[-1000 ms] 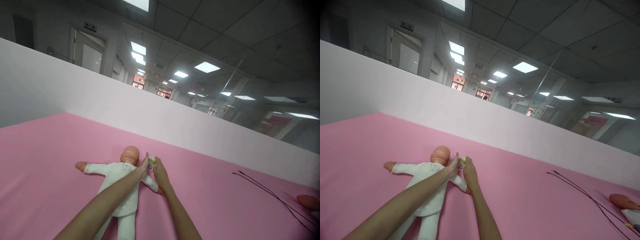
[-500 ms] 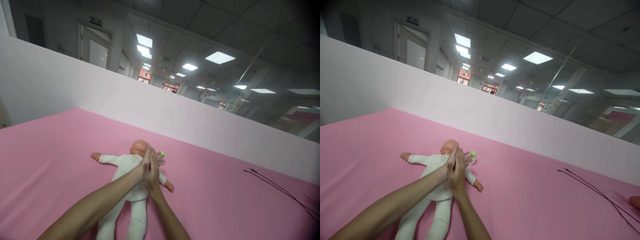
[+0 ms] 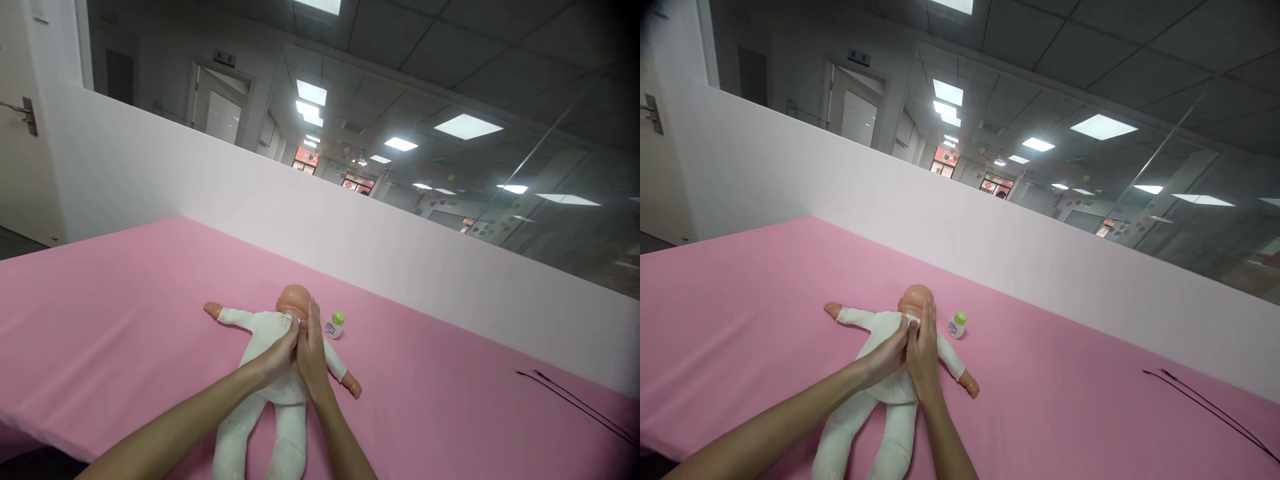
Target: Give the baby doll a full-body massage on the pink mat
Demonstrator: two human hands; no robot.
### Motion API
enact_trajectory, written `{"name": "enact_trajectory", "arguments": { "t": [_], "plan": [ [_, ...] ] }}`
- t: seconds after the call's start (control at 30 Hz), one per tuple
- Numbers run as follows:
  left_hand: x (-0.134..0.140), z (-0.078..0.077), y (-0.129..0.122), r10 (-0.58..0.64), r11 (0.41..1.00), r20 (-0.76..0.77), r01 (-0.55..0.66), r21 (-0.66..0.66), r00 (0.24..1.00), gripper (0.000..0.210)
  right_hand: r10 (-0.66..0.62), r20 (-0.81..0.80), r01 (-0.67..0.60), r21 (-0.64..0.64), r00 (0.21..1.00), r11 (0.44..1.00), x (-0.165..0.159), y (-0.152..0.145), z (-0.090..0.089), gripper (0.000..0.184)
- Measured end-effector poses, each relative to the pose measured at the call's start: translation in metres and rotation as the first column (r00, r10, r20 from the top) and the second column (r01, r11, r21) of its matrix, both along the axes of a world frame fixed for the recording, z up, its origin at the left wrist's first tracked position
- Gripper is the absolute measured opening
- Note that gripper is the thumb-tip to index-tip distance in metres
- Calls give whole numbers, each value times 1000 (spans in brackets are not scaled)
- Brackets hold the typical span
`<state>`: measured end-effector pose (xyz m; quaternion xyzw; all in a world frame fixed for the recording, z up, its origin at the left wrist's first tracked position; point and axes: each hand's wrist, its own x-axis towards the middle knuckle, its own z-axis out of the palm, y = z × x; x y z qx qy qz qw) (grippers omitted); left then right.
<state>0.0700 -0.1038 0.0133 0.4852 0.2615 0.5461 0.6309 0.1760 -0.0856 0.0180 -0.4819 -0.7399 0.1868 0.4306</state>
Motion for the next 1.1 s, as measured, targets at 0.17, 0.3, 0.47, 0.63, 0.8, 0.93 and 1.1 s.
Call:
{"name": "enact_trajectory", "arguments": {
  "t": [0.17,0.3,0.47,0.63,0.8,0.93,1.1],
  "plan": [
    [-41,-46,5,407,900,-711,-118,420,573,62,155,125,-135,-150,980,979,20,3,-43,62],
    [-36,-78,17,558,817,-770,-39,576,311,59,218,251,-194,-117,943,974,18,6,-69,58],
    [-33,-76,28,466,880,-829,-71,469,308,75,47,151,-17,-197,987,980,21,20,-68,71],
    [-58,-72,28,290,957,-855,-150,249,430,90,4,108,13,-164,994,986,28,14,-67,67],
    [-81,-76,1,210,976,-843,-163,147,494,85,33,106,-5,-246,994,969,43,-16,-69,67],
    [-83,-76,-21,251,965,-841,-187,182,479,73,58,134,-11,-329,989,944,53,-39,-67,70],
    [-67,-70,-22,372,921,-827,-58,385,421,61,111,188,-52,-291,976,955,49,-41,-58,64]
  ]
}}
